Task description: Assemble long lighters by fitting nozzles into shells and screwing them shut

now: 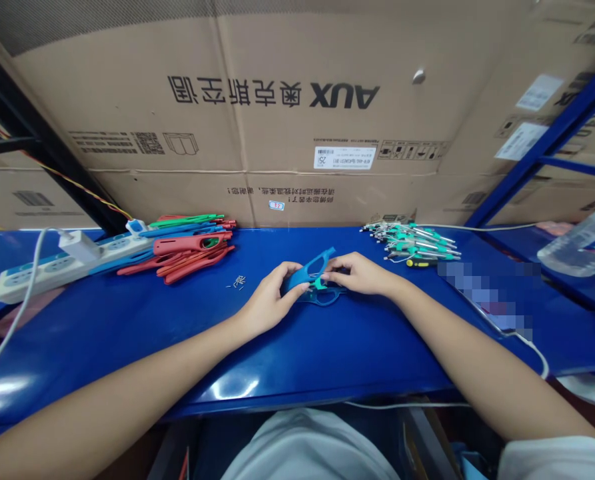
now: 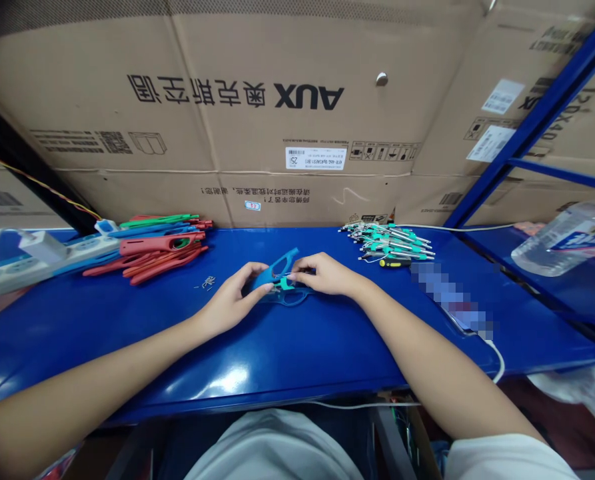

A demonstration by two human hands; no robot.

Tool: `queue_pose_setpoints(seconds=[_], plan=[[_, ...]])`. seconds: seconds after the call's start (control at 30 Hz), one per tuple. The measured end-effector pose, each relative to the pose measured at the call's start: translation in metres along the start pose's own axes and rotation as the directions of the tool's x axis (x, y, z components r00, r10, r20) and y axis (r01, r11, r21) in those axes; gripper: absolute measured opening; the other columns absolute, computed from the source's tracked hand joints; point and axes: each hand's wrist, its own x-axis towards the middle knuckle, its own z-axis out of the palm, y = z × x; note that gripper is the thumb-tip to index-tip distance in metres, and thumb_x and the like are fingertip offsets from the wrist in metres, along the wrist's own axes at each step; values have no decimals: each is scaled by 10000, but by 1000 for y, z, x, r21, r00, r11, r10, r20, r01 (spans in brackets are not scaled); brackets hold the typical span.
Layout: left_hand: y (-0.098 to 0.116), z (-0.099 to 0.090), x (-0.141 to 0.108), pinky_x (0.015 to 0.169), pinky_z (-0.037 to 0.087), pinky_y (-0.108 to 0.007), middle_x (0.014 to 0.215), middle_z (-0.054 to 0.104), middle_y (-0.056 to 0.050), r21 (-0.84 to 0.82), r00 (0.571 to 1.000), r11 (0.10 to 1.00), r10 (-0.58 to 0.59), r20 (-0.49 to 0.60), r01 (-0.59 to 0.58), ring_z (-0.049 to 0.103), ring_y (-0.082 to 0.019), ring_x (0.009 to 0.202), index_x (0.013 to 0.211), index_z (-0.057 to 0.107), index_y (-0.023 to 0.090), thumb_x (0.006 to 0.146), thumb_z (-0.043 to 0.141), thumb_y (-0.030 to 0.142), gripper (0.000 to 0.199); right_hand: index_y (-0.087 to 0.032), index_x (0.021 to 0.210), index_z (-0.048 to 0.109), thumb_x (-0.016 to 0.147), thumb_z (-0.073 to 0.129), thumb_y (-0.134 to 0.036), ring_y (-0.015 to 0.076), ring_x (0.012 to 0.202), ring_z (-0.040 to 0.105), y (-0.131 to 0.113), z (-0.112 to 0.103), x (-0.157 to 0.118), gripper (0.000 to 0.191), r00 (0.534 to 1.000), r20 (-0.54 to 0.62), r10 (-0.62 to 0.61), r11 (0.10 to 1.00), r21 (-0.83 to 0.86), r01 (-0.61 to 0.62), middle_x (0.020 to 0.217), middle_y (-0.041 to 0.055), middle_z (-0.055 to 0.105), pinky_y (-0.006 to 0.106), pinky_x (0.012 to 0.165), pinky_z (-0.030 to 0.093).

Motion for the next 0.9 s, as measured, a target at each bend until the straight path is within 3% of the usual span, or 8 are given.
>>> queue_pose_setpoints(seconds=[0.13, 0.2, 0.27, 0.37, 0.5, 0.7, 0.9], plan=[[5, -1, 1, 921, 515, -370, 1099, 635, -68, -183, 982, 983, -13, -188, -22, 644, -195, 1020, 1114, 431, 216, 961, 532, 381, 247, -143, 833, 717, 935, 561, -456, 132, 623, 533, -2, -1, -1, 365, 1000, -20, -1, 996, -90, -1, 691, 24, 662, 253, 612, 394], [7, -5, 2, 903, 515, -364, 1058, 634, -52, -152, 965, 988, -35, -261, -5, 648, -187, 974, 1099, 416, 216, 935, 567, 368, 270, -145, 823, 709, 948, 551, -443, 132, 617, 532, -2, -2, -1, 360, 999, -32, -11, 990, -138, 6, 686, 25, 660, 253, 604, 387], [7, -10, 2, 905, 503, -368, 1033, 630, -40, 10, 975, 1000, -26, -219, 29, 637, -198, 965, 1095, 473, 208, 872, 654, 355, 322, -153, 824, 693, 966, 533, -415, 140, 649, 552, 0, -3, -2, 338, 998, -34, -58, 977, -208, 49, 721, 33, 670, 259, 627, 395], [3, -15, 3, 898, 494, -370, 1007, 622, -44, 226, 999, 974, 8, -38, 1, 623, -221, 964, 1049, 609, 187, 803, 732, 346, 317, -167, 880, 676, 978, 532, -367, 162, 754, 587, 1, -5, -4, 266, 988, -14, -152, 934, -330, 139, 860, 60, 689, 273, 692, 411], [-4, -16, 4, 827, 498, -319, 927, 631, -42, 241, 995, 969, 33, 93, -55, 634, -193, 870, 908, 707, 176, 849, 692, 310, 147, -176, 890, 644, 993, 512, -345, 169, 781, 573, -2, -4, -6, 239, 985, 37, -170, 898, -406, 170, 912, 71, 665, 277, 691, 402], [-4, -15, 3, 790, 490, -293, 916, 667, -53, 212, 988, 972, 70, 139, -99, 641, -185, 851, 900, 723, 161, 872, 660, 227, 95, -174, 828, 600, 1004, 443, -286, 163, 768, 558, -2, -3, -4, 261, 982, 26, -188, 919, -348, 185, 843, 52, 641, 277, 700, 394], [2, -29, 11, 754, 462, -286, 888, 638, -53, 311, 989, 945, 64, 131, -102, 613, -183, 823, 852, 682, 143, 815, 587, 75, 123, -176, 693, 545, 991, 458, -362, 131, 622, 467, -4, -10, -3, 363, 989, 15, -148, 966, -212, 148, 666, 2, 542, 264, 619, 361]])
